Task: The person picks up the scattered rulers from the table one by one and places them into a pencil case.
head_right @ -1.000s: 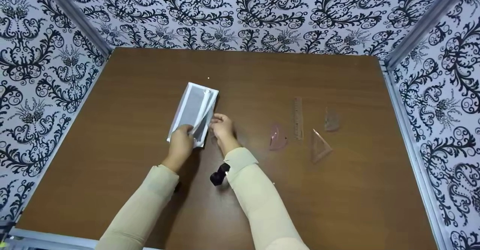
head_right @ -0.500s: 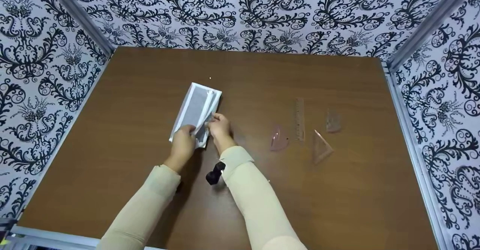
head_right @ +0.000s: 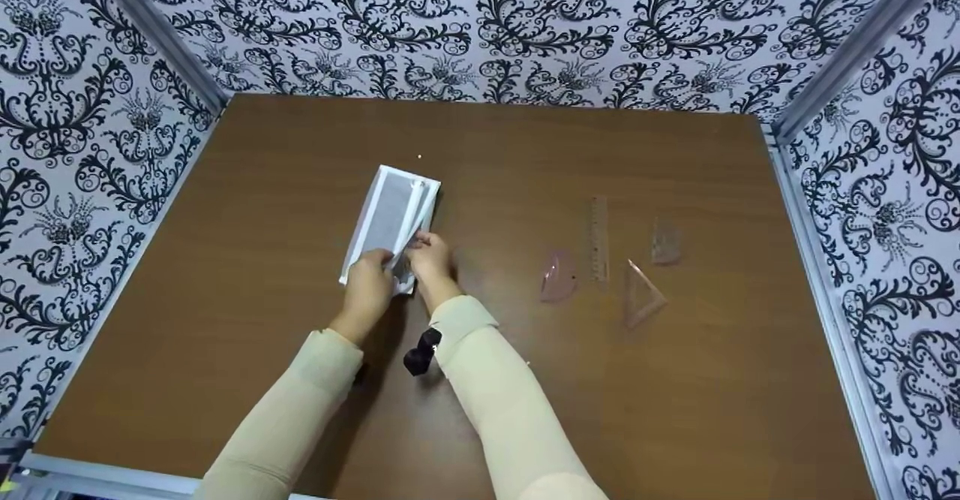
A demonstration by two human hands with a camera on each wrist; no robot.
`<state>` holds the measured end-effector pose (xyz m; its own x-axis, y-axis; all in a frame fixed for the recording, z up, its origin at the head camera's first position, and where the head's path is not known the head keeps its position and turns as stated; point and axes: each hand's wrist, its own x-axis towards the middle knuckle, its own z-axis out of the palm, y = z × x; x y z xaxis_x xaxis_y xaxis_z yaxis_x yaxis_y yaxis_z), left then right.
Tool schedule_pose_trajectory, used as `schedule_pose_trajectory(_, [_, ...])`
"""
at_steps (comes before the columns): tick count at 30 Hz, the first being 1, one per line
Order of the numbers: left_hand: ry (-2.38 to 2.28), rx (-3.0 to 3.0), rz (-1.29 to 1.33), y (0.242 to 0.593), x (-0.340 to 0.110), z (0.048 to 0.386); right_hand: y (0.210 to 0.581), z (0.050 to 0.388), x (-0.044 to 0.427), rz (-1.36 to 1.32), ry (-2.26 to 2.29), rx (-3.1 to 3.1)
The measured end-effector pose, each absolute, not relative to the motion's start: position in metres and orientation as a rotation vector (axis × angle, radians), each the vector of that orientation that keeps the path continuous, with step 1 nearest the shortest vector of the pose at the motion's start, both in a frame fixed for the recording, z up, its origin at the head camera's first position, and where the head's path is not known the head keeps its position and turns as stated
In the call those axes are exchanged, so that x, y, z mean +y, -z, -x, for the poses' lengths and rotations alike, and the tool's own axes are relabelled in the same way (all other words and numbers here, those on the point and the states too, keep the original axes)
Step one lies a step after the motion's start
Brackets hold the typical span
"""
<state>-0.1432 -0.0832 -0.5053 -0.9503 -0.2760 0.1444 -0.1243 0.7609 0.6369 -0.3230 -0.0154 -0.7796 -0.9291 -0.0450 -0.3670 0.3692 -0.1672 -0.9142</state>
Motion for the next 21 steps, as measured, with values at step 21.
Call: schedule_pose_trajectory(21, [0.921, -2.681, -0.287, 0.502, -0.082, 0.141, 0.714, 0.293, -0.022, -0.360, 2.006, 1.991])
